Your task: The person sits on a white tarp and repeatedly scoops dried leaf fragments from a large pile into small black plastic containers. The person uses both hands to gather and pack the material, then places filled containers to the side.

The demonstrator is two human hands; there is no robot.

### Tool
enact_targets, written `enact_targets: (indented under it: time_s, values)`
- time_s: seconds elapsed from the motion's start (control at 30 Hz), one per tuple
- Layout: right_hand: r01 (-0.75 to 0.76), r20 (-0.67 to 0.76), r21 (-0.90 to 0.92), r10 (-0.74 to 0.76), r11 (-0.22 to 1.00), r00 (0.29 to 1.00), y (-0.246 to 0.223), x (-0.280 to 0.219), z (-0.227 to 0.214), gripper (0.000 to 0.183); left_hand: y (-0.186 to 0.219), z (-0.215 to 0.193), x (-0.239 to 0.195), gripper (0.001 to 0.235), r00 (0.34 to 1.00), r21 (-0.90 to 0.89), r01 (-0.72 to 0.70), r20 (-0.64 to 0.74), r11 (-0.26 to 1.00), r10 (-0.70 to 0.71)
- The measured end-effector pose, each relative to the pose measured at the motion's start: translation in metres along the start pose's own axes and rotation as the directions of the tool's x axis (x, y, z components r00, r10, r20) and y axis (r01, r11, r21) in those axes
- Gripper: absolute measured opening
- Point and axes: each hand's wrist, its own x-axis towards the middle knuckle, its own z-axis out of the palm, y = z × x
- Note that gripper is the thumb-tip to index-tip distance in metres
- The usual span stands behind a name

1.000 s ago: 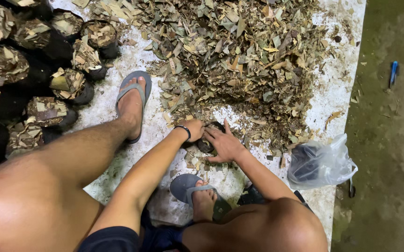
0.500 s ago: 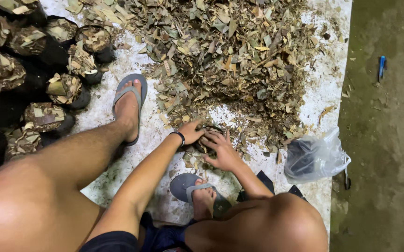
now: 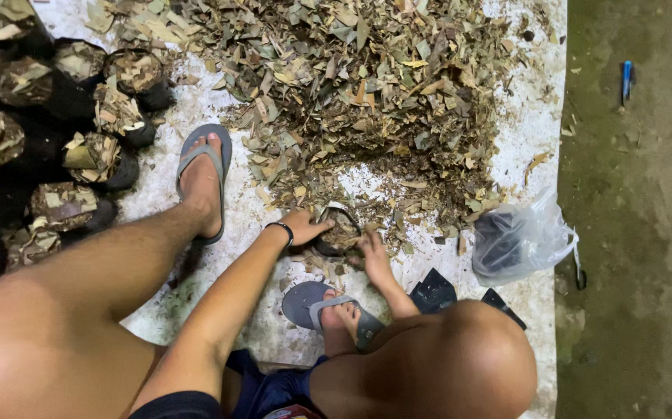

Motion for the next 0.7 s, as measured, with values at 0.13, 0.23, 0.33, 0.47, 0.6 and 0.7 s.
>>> enact_targets:
  time_s: [0.13,0.23,0.33,0.47,0.6,0.7]
  values:
    - [0.188,0.027,-0.041,-0.187,0.981,0.982,-0.031,0.023,-0.007,0.049,0.009,0.007,-0.023,0.089,0.974,-0.019,-0.042,0.222,0.999,0.045]
    - [0.191,-0.03,-0.368,-0.216,0.91,0.976,-0.053,0.007,-0.001,0.046,0.007,0.015,-0.02,0.069,0.905,0.005,0.022,0.425,1.0,-0.022]
    - [0.303,0.005,-0.597,-0.375,0.742,0.927,-0.068,-0.029,0.015,0.046,-0.007,0.009,-0.002,0.05,0.703,-0.063,0.2,0.705,0.978,-0.098]
    - [0.467,0.171,-0.811,-0.621,0.353,0.765,-0.081,-0.064,0.033,0.053,-0.014,-0.016,0.027,0.028,0.951,0.193,0.056,0.288,0.98,-0.111]
    - [0.438,0.258,-0.88,-0.586,0.186,0.768,-0.088,-0.075,0.046,0.055,0.017,-0.02,0.037,0.034,0.96,0.181,-0.17,-0.191,0.969,0.204]
    - [0.392,0.251,-0.906,-0.542,0.16,0.802,-0.092,-0.077,0.054,0.064,0.048,-0.017,0.036,0.038,0.862,0.192,-0.428,-0.206,0.883,0.463]
